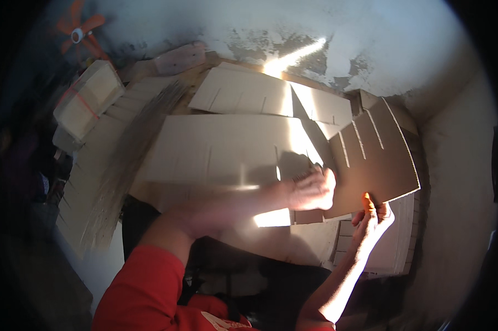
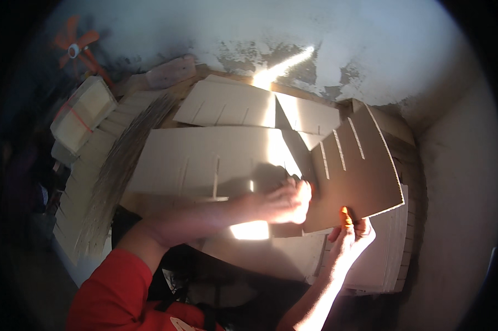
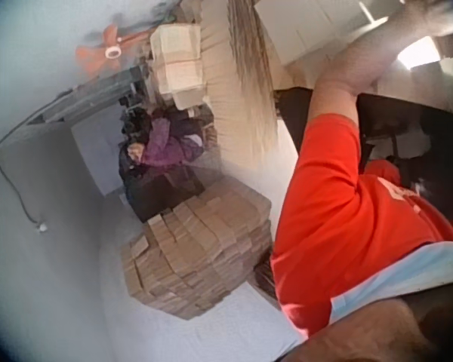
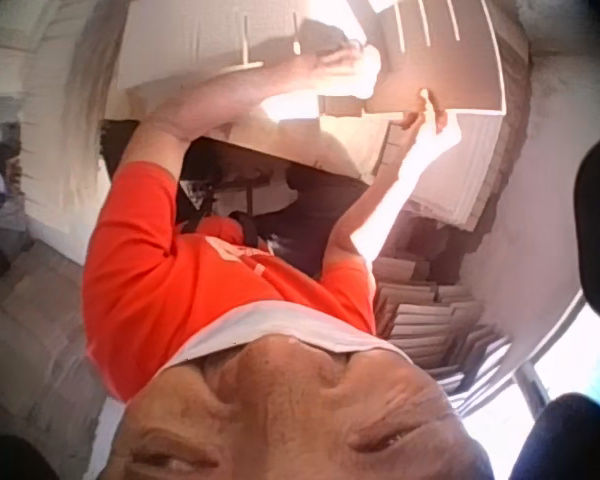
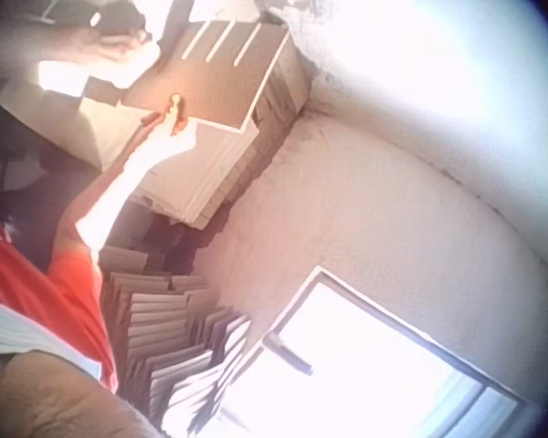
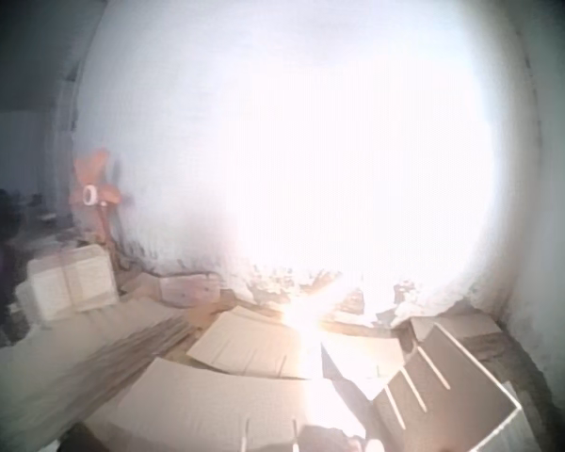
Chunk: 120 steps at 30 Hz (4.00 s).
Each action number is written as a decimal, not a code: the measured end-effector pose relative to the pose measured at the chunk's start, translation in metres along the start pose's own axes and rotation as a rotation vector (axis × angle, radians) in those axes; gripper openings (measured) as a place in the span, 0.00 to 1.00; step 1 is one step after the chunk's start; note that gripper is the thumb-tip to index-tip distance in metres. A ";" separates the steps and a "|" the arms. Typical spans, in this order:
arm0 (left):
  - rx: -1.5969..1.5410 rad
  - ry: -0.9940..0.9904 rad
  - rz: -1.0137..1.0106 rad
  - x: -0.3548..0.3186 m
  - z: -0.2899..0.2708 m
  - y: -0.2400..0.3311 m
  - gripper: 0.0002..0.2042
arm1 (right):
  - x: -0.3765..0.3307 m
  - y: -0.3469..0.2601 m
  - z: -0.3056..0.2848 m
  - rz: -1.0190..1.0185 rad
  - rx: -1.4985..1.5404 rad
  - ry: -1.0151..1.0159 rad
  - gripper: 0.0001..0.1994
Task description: The person assembles flat cardboard pieces into box-like structures by folding along pre-scored lines and interlocking tabs. They handle multiple pieces one at a time, aligning and snapping them together, then stacking the finished units.
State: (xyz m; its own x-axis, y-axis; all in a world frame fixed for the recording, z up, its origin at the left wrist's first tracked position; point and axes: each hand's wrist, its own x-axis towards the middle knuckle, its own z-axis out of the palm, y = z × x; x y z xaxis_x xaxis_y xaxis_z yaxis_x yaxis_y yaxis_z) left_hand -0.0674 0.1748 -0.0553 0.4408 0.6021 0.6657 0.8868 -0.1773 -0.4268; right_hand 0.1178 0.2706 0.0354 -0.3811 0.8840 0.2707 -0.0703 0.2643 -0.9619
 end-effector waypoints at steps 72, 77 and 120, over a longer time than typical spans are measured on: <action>-0.101 -0.001 -0.100 0.050 0.003 -0.061 0.08 | 0.003 -0.001 0.003 0.100 0.029 0.115 0.04; -0.218 0.014 -0.114 0.054 -0.006 -0.046 0.08 | 0.002 -0.008 0.006 0.119 0.034 0.113 0.03; -0.340 -0.768 -0.750 0.001 0.094 -0.110 0.15 | 0.000 0.011 -0.009 0.019 -0.114 0.110 0.05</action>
State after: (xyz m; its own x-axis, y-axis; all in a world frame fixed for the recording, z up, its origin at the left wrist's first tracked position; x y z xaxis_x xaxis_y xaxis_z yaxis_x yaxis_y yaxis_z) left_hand -0.1777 0.2681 -0.0658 -0.3176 0.9448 0.0808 0.9354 0.2982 0.1903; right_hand 0.1255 0.2765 0.0253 -0.2773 0.9245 0.2615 0.0435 0.2840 -0.9578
